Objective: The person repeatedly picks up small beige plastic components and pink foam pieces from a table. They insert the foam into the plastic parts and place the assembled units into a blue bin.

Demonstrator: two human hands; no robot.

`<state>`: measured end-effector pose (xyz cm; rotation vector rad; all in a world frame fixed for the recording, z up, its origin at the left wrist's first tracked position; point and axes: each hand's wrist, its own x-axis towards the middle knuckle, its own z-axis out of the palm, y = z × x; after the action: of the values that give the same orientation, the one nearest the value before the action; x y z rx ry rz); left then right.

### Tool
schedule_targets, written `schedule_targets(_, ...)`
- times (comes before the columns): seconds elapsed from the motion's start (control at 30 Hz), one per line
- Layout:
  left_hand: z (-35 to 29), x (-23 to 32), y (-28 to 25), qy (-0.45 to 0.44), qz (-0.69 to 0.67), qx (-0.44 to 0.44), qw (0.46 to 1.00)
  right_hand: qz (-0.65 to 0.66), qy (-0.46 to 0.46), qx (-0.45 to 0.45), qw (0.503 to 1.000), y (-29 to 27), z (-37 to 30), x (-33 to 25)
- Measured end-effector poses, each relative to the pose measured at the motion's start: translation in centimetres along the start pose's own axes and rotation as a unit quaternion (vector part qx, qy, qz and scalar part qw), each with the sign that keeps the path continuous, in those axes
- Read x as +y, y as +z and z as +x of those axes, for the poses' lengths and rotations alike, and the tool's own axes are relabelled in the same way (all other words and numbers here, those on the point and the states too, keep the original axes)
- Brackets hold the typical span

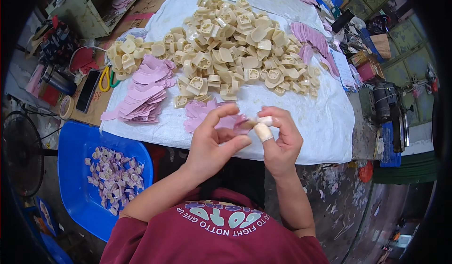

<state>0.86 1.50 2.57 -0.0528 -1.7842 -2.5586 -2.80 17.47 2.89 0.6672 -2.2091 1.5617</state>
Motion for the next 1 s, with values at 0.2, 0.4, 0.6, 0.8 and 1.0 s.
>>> schedule_targets(0.2,0.3,0.0,-0.3,-0.211,-0.341,-0.012,0.916,-0.040,-0.117,-0.009,0.992,1.8,-1.9,-0.4)
schedule_targets(0.4,-0.3,1.5,1.1,-0.134,-0.263,0.022,0.955,0.396,0.281,-0.053,0.872,2.5,-1.3,-2.3)
schedule_targets(0.6,1.1,0.5,1.4,-0.060,-0.180,0.079,0.979,0.434,0.279,-0.076,0.853,2.8,-0.9,-1.5)
schedule_targets(0.8,1.1,0.0,1.3,0.021,-0.082,0.042,0.996,0.402,0.207,-0.034,0.891,4.4,-0.4,-1.9)
schedule_targets(1.0,0.6,0.2,1.5,0.078,-0.004,0.029,0.997,0.469,0.278,-0.077,0.835,3.5,-0.1,-1.8)
